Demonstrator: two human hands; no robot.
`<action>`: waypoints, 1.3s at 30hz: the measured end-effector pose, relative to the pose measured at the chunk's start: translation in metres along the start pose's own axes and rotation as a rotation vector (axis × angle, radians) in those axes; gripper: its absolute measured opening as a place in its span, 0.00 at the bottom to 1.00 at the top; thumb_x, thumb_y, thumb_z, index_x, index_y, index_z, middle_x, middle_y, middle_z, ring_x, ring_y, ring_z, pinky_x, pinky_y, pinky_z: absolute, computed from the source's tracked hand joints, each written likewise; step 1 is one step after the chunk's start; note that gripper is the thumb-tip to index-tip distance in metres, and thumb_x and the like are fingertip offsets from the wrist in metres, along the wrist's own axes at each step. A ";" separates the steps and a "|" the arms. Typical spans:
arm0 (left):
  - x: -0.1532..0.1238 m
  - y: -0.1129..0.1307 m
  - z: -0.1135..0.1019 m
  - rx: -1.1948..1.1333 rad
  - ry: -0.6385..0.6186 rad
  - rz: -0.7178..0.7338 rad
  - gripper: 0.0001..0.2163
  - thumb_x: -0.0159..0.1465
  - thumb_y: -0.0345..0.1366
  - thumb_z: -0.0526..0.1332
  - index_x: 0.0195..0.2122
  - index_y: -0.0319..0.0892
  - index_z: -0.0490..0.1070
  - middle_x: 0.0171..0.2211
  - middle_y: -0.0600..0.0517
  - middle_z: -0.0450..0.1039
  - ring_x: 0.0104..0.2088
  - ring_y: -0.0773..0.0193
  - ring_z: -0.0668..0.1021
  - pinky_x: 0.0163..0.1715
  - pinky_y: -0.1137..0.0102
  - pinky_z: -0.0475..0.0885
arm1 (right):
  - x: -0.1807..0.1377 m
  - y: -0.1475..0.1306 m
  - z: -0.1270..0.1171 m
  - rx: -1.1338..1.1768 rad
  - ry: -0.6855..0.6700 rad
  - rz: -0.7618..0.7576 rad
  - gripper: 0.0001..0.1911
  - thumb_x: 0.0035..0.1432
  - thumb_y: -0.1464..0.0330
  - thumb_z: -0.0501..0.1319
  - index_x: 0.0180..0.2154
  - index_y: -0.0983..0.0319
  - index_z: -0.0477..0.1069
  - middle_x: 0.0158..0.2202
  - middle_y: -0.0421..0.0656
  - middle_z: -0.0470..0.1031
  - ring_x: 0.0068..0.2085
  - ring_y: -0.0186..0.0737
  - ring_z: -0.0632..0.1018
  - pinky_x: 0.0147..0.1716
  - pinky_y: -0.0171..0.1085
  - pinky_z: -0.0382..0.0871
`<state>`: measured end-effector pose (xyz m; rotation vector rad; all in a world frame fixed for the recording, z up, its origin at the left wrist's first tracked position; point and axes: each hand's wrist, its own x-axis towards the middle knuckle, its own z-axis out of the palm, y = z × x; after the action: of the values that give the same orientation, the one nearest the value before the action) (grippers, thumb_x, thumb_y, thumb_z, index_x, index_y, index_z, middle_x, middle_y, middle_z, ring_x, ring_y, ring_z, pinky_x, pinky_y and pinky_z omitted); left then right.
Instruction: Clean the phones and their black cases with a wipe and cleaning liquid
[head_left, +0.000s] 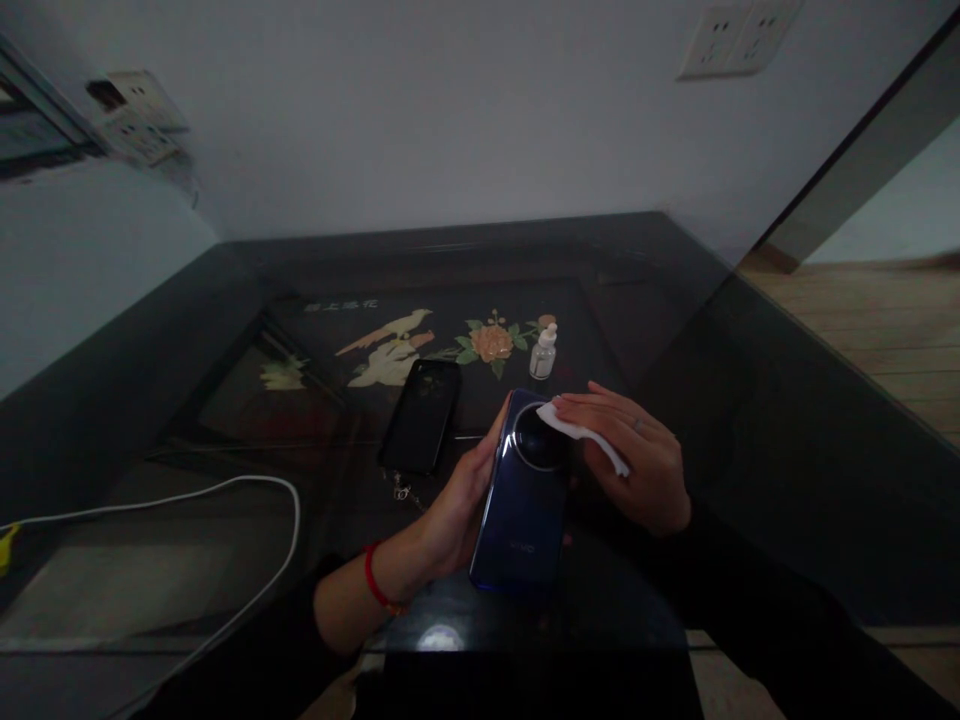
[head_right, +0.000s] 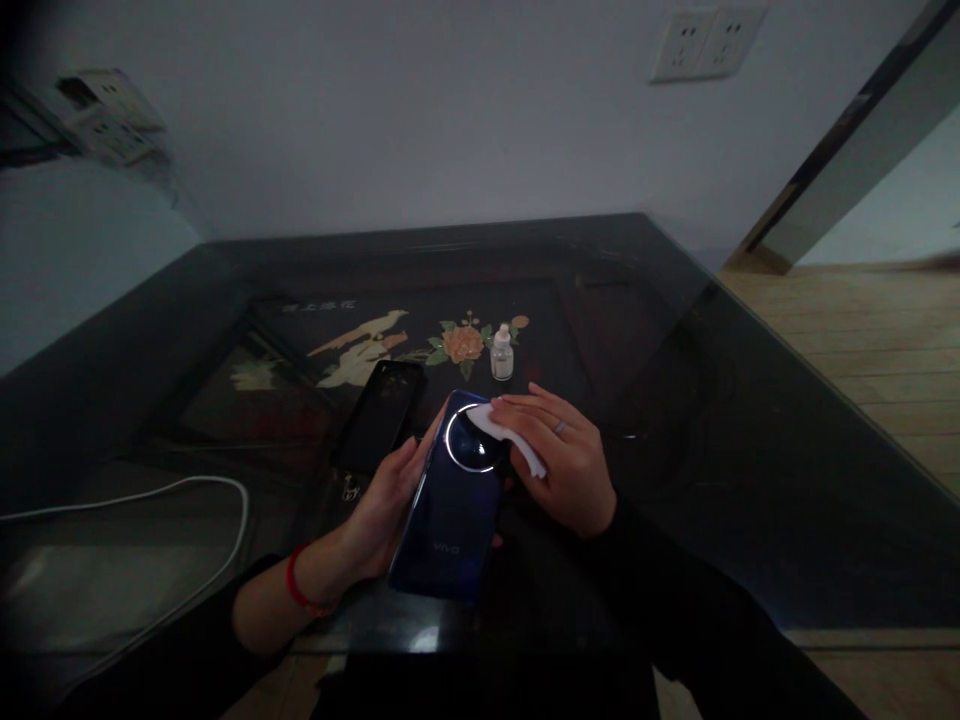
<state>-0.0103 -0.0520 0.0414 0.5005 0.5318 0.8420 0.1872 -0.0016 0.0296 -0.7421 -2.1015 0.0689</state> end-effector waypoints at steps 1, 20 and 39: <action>0.000 0.000 0.000 -0.017 0.005 0.009 0.31 0.65 0.52 0.52 0.66 0.67 0.38 0.61 0.48 0.63 0.50 0.49 0.74 0.44 0.48 0.72 | 0.000 -0.001 -0.001 -0.007 0.019 0.015 0.17 0.58 0.77 0.54 0.48 0.63 0.72 0.45 0.48 0.79 0.49 0.43 0.78 0.55 0.50 0.70; 0.007 0.014 0.001 -0.275 0.200 0.032 0.23 0.68 0.46 0.46 0.64 0.52 0.53 0.49 0.47 0.74 0.43 0.55 0.78 0.47 0.53 0.70 | 0.004 -0.007 -0.003 0.116 -0.079 -0.253 0.18 0.60 0.74 0.56 0.52 0.67 0.70 0.47 0.52 0.78 0.52 0.45 0.77 0.53 0.49 0.72; 0.003 -0.005 0.009 -0.139 0.027 -0.095 0.30 0.66 0.53 0.50 0.67 0.50 0.48 0.52 0.46 0.72 0.49 0.52 0.75 0.52 0.56 0.66 | 0.006 -0.012 0.005 0.044 -0.223 -0.271 0.18 0.66 0.70 0.50 0.54 0.64 0.68 0.53 0.48 0.75 0.58 0.44 0.71 0.59 0.52 0.64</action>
<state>-0.0002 -0.0548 0.0448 0.3341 0.5140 0.7898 0.1747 -0.0072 0.0350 -0.4340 -2.3871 0.0509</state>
